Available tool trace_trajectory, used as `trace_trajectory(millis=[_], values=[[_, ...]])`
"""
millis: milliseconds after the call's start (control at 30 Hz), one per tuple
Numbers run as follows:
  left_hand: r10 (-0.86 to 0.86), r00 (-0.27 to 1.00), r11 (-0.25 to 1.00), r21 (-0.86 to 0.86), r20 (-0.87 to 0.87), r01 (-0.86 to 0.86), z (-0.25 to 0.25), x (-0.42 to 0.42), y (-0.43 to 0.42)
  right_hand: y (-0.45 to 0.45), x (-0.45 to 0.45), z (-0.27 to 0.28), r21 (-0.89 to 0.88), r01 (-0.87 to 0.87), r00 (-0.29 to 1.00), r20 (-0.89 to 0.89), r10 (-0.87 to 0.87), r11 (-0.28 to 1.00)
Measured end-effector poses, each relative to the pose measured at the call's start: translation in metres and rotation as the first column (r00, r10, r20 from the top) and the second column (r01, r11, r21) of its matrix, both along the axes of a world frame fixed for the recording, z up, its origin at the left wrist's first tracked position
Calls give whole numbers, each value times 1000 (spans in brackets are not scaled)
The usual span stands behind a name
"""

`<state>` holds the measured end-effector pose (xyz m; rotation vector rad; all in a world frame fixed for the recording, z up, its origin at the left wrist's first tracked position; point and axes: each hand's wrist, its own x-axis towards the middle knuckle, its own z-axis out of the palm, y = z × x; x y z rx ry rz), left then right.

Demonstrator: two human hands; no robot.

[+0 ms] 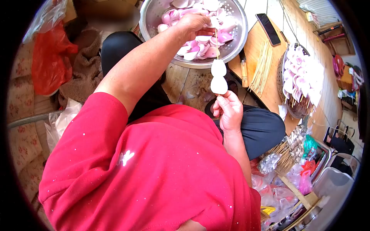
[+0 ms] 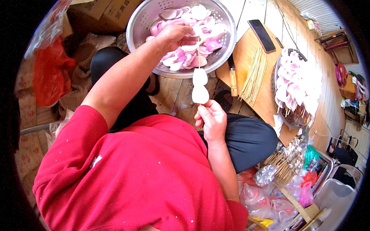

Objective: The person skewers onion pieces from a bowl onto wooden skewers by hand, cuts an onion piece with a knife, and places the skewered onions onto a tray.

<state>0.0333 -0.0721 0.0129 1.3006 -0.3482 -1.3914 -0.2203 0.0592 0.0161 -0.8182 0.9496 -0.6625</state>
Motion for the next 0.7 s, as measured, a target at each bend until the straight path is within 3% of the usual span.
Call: trace_trajectory(millis=[67,367,700], values=[[-87,994,996,-23,61,89,-2,3,0,-1,0,0,9,2,1000,0,-2,1000],[-183,941,981,-9,284,193,3,1,2,-3,0,2,82,24,1000,15,-26,996],[-212,926,977,53,313,206,-4,-4,1,2,2,-1,93,-6,1000,13,5,996]])
